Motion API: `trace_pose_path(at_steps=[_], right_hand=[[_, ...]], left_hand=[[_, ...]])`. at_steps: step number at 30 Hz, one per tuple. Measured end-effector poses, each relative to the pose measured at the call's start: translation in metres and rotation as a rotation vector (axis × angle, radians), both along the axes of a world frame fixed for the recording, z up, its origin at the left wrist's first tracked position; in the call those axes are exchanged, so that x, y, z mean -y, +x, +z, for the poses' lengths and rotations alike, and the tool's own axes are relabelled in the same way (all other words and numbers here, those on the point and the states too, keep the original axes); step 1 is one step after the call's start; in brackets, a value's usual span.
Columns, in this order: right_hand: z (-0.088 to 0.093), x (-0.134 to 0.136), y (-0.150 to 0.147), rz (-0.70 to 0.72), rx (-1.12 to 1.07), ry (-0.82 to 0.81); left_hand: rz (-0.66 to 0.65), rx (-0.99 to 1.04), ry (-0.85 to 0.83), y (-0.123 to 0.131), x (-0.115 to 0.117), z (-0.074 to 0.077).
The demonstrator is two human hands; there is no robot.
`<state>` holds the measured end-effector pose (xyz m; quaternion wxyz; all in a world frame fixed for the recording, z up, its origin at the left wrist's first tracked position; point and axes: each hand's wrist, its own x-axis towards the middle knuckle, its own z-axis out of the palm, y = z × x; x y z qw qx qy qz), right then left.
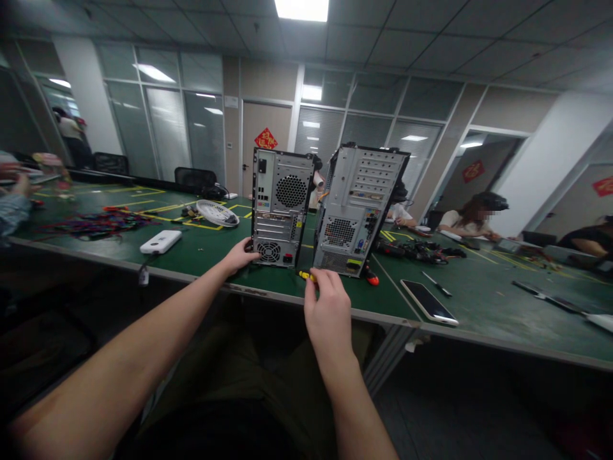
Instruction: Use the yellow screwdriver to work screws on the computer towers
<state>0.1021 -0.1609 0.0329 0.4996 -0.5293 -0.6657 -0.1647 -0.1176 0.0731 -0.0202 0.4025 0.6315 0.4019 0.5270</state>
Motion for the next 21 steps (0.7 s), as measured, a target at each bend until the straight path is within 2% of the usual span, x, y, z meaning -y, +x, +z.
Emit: trace_pose_path(at_steps=[8, 21], right_hand=[[0.0014, -0.0002, -0.0014, -0.063, -0.049, 0.137], [-0.0016, -0.0038, -0.0008, -0.09, -0.041, 0.129]], left_hand=[[0.0, -0.006, 0.007, 0.0001, -0.0014, -0.0003], [-0.003, -0.012, 0.019, 0.0002, -0.0042, -0.0035]])
